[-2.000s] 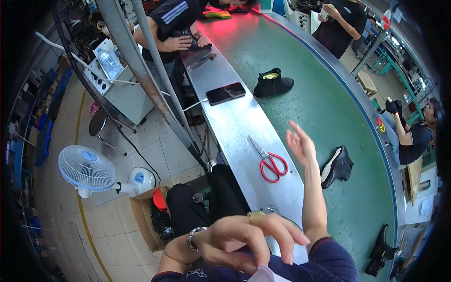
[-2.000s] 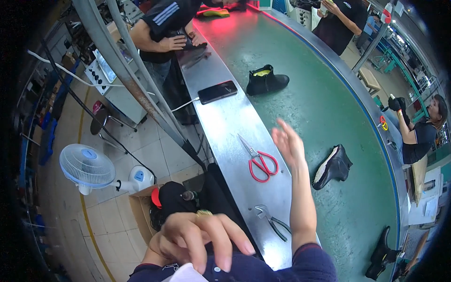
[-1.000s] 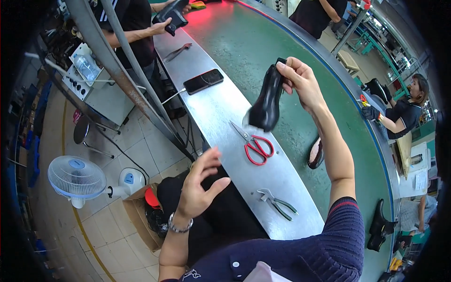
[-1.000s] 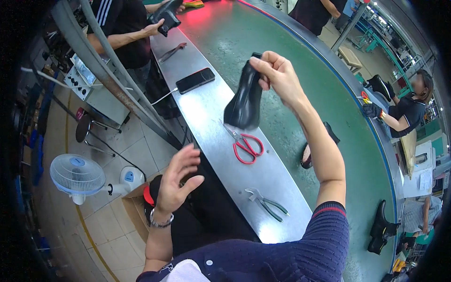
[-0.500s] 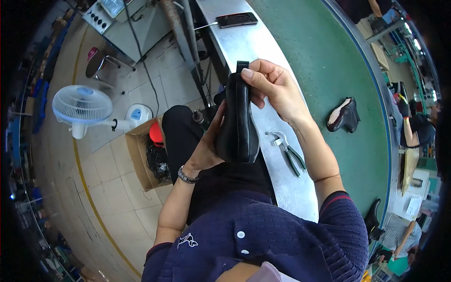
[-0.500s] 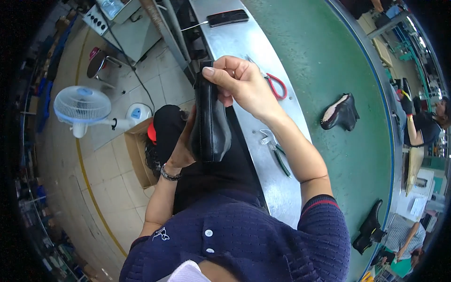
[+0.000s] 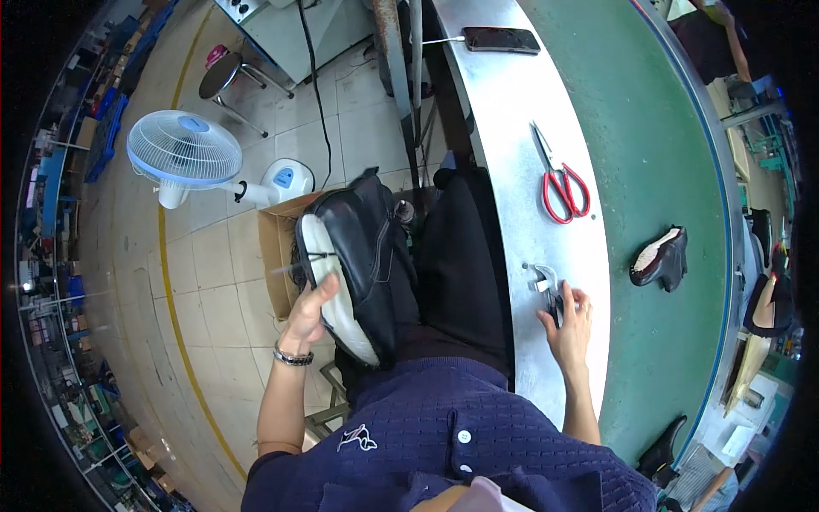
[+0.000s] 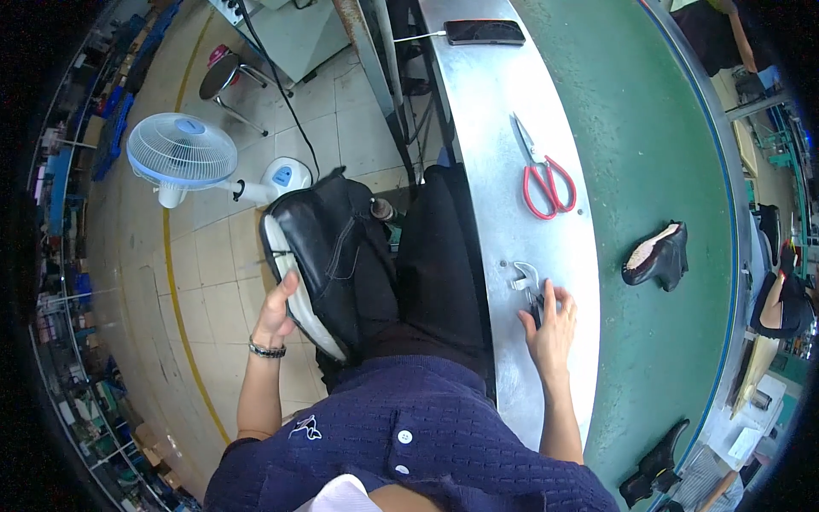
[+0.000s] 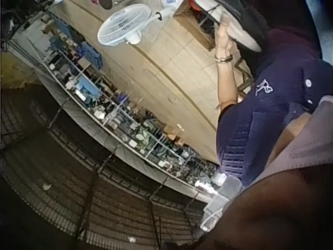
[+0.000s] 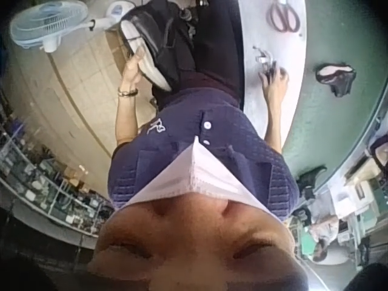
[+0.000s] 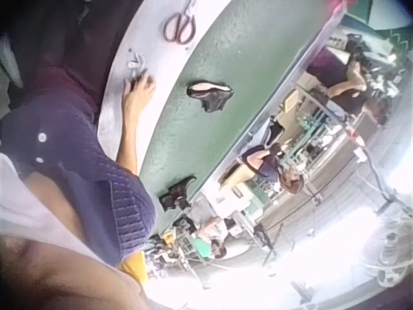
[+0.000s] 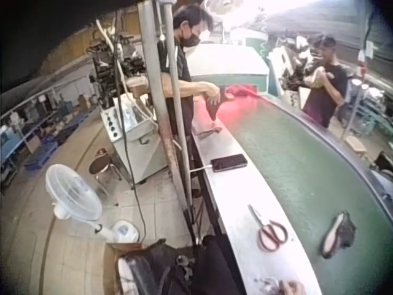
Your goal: Trimming excess material and inspecting a black boot during shoe manufacturing.
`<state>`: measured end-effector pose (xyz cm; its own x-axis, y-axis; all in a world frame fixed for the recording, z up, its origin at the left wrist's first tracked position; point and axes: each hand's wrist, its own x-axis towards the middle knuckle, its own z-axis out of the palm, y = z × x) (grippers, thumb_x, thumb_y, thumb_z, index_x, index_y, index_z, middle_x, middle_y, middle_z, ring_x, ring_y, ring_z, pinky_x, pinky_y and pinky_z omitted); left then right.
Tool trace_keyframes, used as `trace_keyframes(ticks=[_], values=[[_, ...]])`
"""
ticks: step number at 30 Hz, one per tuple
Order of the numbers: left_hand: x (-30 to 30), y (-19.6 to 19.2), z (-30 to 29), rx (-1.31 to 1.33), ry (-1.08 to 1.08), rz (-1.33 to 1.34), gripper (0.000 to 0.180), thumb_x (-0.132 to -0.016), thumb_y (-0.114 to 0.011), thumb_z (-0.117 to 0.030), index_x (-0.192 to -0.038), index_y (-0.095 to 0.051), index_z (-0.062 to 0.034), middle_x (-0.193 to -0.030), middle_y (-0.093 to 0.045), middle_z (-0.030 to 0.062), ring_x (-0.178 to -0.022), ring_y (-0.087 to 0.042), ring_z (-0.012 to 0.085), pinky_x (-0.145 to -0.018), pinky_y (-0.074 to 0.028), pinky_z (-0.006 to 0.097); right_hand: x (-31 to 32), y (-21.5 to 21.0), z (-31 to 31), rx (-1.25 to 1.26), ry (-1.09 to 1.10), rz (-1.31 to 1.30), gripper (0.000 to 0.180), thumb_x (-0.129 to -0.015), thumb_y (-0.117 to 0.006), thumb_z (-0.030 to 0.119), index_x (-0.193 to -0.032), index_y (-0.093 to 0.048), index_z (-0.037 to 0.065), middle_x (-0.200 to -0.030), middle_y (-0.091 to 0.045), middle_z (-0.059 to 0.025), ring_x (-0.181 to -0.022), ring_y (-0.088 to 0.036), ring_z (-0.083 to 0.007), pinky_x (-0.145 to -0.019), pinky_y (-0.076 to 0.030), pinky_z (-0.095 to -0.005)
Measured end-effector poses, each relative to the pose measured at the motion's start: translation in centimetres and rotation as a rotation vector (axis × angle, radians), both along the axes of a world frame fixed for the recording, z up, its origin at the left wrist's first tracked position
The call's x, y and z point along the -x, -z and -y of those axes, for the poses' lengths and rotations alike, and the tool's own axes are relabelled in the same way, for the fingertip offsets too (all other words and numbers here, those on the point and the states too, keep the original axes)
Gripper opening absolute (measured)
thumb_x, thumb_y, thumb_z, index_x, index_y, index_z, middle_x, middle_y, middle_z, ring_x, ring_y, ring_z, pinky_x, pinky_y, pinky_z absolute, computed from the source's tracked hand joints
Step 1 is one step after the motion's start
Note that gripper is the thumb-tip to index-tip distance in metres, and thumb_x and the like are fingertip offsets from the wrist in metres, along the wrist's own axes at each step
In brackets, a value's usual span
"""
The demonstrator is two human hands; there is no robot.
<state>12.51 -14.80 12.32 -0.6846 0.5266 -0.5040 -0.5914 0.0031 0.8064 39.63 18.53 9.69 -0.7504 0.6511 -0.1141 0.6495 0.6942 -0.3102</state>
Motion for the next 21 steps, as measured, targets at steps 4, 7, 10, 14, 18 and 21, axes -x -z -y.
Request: trace_keyframes(ticks=[4,7,10,14,18,21], values=[[1.2,-1.4,-1.6,-0.01,0.087,0.262,0.056,-0.09,-0.065,-0.042,-0.13,-0.052,-0.0039,-0.115,-0.061,0.0034,-0.101,-0.059,0.0127,-0.088,-0.048,0.029,-1.1,0.9,0.1,0.076,0.03,0.005,0.06,-0.085,-0.07,0.025,-0.136,-0.048,0.003,-0.115,-0.053,-0.0215,-0.105,-0.051,-0.0361,-0.093,-0.041,-0.0434],[1.7,-2.9,-4.1,0.08,0.235,0.299,0.064,-0.089,-0.066,-0.045,-0.132,-0.049,-0.0017,-0.117,-0.061,0.0056,-0.103,-0.059,0.0123,-0.089,-0.049,0.029,-0.3,0.0,-0.5,0.315,0.136,-0.007,0.055,-0.086,-0.067,0.026,-0.133,-0.05,0.001,-0.108,-0.056,-0.0214,-0.099,-0.055,-0.0319,-0.088,-0.044,-0.0402],[1.9,-3.2,-6.7,0.065,0.261,0.25,0.078,-0.087,-0.067,-0.048,-0.14,-0.038,0.0011,-0.124,-0.056,0.0096,-0.109,-0.057,0.0155,-0.093,-0.048,0.03,0.1,-0.2,-1.5,0.979,0.517,-0.243,0.046,-0.086,-0.068,0.026,-0.124,-0.056,0.002,-0.095,-0.06,-0.0041,-0.085,-0.058,-0.0165,-0.072,-0.048,-0.0309],[2.5,-2.4,-8.9,0.036,0.295,0.16,0.062,-0.091,-0.061,-0.049,-0.131,-0.05,-0.0019,-0.116,-0.061,0.007,-0.104,-0.059,0.0135,-0.091,-0.047,0.029,4.8,-5.9,-0.6,1.433,0.575,-0.303,0.057,-0.084,-0.07,0.02,-0.131,-0.044,0.003,-0.094,-0.066,-0.0125,-0.071,-0.064,-0.0145,-0.052,-0.044,-0.0212],[2.3,-1.7,-9.9,0.057,0.308,0.028,0.065,-0.094,-0.058,-0.045,-0.138,-0.042,0.0,-0.128,-0.055,0.0109,-0.118,-0.051,0.018,-0.103,-0.039,0.032,10.1,-9.3,0.2,1.564,0.268,-0.191,0.081,-0.082,-0.071,0.016,-0.146,-0.024,0.001,-0.093,-0.069,-0.0194,-0.054,-0.064,-0.0174,-0.036,-0.033,-0.0158],[2.7,-0.9,-9.2,0.366,0.365,-0.584,0.072,-0.094,-0.058,-0.043,-0.142,-0.033,0.0031,-0.134,-0.048,0.0227,-0.125,-0.047,0.0341,-0.105,-0.037,0.04,14.1,-12.0,1.0,1.498,0.112,-0.09,0.074,-0.085,-0.063,0.008,-0.15,-0.026,0.006,-0.087,-0.07,-0.0193,-0.06,-0.066,-0.0178,-0.039,-0.037,-0.0165]])
